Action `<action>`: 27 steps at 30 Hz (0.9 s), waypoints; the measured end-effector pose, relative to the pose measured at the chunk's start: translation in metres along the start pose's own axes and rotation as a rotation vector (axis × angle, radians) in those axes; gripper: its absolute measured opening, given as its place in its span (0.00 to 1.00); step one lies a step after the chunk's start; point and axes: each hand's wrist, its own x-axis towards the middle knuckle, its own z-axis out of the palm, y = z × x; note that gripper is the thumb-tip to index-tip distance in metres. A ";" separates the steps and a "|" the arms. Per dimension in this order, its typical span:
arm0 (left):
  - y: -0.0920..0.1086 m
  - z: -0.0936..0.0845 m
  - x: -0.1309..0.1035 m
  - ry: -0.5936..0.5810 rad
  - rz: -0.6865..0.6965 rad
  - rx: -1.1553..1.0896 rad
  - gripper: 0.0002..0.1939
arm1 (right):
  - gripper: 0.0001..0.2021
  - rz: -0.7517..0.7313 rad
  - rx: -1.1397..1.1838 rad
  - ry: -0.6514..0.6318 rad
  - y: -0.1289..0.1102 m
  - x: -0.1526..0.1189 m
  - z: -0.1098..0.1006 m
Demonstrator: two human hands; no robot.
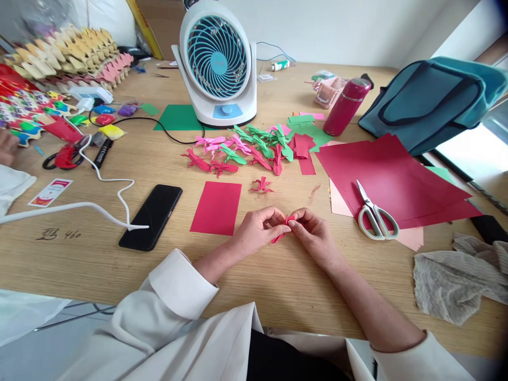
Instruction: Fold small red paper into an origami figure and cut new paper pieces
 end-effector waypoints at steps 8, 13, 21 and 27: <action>0.007 -0.002 -0.003 0.106 0.332 0.266 0.04 | 0.13 -0.084 0.076 -0.001 -0.006 -0.001 0.000; 0.009 -0.006 -0.006 0.130 0.501 0.439 0.07 | 0.11 -0.108 0.052 -0.011 -0.009 -0.001 -0.001; 0.006 -0.008 -0.005 0.184 0.661 0.562 0.10 | 0.09 -0.122 0.096 -0.035 -0.007 -0.001 -0.003; 0.008 -0.005 -0.006 0.230 0.701 0.579 0.08 | 0.03 -0.168 0.155 -0.098 -0.004 -0.001 -0.005</action>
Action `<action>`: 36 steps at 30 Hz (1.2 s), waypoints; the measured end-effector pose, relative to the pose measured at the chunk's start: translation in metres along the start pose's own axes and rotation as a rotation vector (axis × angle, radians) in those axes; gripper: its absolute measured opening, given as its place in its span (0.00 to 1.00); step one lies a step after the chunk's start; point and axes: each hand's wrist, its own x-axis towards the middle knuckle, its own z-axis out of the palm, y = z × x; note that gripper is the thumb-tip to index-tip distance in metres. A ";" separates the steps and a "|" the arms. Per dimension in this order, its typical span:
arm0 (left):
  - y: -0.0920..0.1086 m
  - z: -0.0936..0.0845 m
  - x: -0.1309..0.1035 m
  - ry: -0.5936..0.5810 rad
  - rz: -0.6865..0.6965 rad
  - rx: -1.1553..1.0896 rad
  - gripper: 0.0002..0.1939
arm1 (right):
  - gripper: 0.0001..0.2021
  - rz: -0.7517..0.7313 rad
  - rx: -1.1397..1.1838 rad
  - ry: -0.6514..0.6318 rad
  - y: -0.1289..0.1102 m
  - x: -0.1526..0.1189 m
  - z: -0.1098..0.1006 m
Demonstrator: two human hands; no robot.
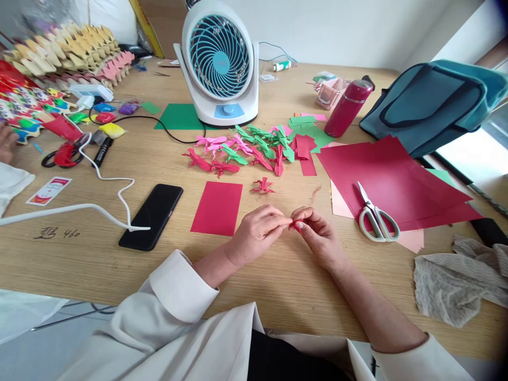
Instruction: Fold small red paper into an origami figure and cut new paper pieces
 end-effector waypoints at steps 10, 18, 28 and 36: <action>0.005 -0.004 0.003 0.013 0.050 -0.018 0.04 | 0.02 -0.034 0.005 -0.062 -0.001 0.000 -0.004; 0.006 -0.005 0.004 -0.008 0.069 -0.090 0.06 | 0.03 -0.049 0.012 -0.096 -0.001 0.001 -0.005; 0.004 -0.004 0.004 -0.004 0.054 -0.114 0.05 | 0.03 -0.083 -0.023 -0.132 -0.004 0.000 -0.006; 0.014 -0.006 0.005 0.039 0.110 0.040 0.08 | 0.04 -0.144 -0.051 -0.016 -0.005 -0.001 0.002</action>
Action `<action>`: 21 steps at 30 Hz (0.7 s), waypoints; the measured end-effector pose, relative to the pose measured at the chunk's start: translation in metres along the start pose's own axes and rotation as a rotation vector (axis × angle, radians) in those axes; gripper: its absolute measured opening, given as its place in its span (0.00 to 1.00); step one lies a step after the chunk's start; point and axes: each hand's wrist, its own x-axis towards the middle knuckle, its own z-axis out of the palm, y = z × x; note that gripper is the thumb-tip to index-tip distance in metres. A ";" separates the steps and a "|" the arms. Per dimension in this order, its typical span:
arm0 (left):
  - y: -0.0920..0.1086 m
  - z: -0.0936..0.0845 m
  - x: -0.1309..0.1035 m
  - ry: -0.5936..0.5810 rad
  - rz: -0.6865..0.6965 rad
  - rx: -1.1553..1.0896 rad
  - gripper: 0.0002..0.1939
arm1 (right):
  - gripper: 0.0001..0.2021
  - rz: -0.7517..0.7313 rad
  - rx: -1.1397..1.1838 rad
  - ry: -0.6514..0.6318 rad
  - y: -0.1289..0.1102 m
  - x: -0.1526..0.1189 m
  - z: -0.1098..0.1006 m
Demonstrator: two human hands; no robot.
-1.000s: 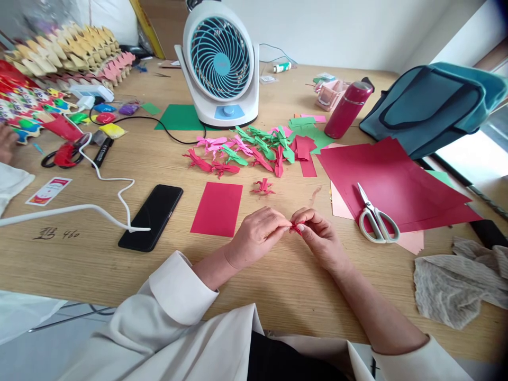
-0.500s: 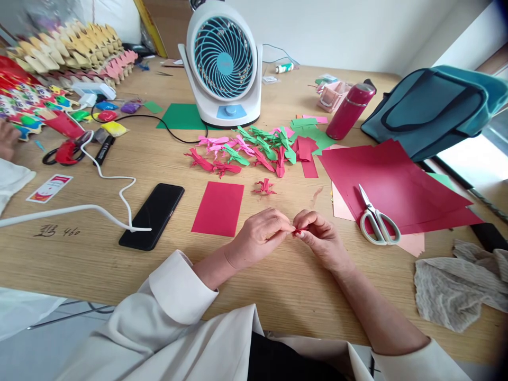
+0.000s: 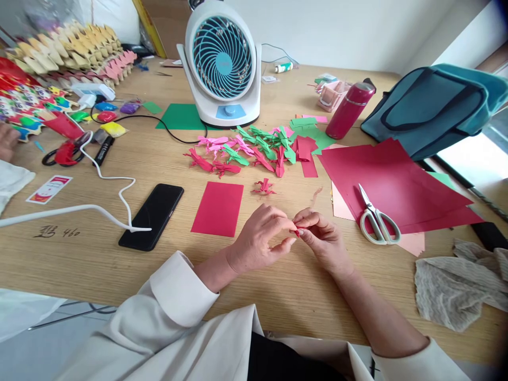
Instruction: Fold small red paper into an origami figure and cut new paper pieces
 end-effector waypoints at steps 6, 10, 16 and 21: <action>0.001 0.001 -0.005 -0.005 -0.120 -0.006 0.01 | 0.04 -0.054 -0.106 0.015 -0.001 -0.002 0.006; -0.001 0.001 -0.005 -0.012 -0.131 -0.073 0.01 | 0.02 -0.035 -0.087 0.049 0.000 -0.001 0.006; -0.004 0.001 -0.001 -0.019 -0.157 -0.003 0.03 | 0.00 0.061 0.063 0.043 0.007 -0.002 -0.003; -0.001 0.001 0.001 -0.003 -0.118 -0.019 0.02 | 0.02 0.134 0.147 -0.033 0.007 -0.004 -0.005</action>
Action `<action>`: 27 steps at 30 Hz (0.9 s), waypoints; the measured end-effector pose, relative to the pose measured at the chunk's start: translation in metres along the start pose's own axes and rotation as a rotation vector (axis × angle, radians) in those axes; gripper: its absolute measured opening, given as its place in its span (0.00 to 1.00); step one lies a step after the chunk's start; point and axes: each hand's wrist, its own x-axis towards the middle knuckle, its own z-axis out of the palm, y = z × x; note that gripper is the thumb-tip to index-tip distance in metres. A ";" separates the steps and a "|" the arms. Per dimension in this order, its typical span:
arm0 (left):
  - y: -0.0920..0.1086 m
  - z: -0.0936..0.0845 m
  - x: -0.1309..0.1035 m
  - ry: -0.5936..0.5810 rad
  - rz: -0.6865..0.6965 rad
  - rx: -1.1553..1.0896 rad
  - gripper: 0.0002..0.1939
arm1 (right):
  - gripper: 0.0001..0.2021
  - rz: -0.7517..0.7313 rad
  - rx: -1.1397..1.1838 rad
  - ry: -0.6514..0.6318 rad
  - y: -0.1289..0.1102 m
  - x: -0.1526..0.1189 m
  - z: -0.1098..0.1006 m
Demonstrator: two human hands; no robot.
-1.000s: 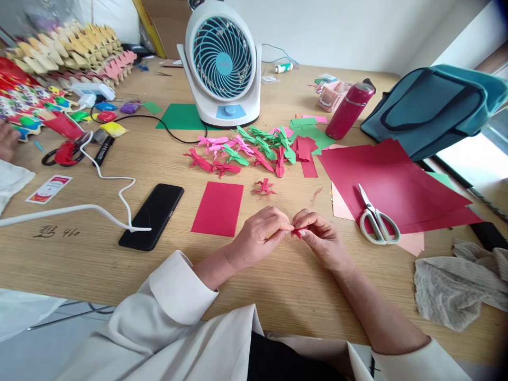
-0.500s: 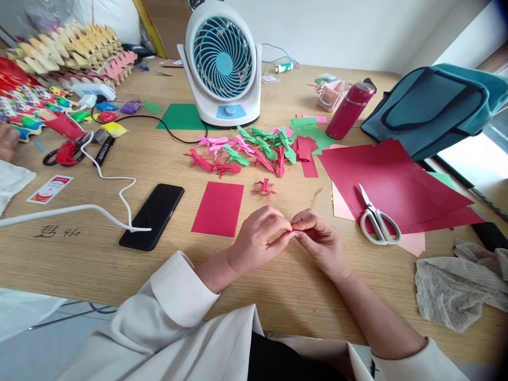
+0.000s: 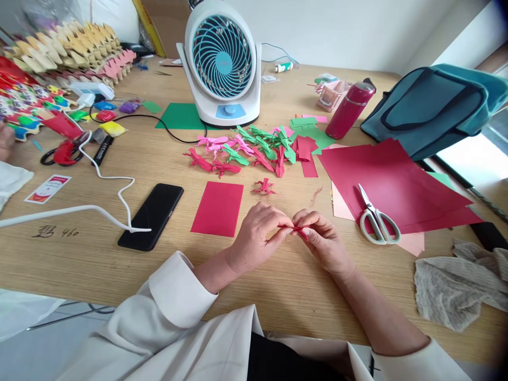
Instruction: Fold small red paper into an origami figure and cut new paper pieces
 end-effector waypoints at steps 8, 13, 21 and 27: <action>0.006 -0.004 0.001 -0.063 -0.001 0.049 0.06 | 0.07 0.032 -0.005 -0.026 -0.001 0.000 -0.001; 0.008 -0.004 0.003 -0.047 0.037 0.040 0.05 | 0.06 0.021 0.011 -0.057 -0.003 0.000 -0.002; 0.009 -0.004 0.002 -0.068 0.006 0.030 0.06 | 0.07 0.011 -0.038 -0.038 -0.004 -0.001 -0.001; 0.007 0.000 0.000 -0.057 -0.021 0.005 0.05 | 0.04 -0.018 -0.131 -0.040 -0.008 -0.001 0.002</action>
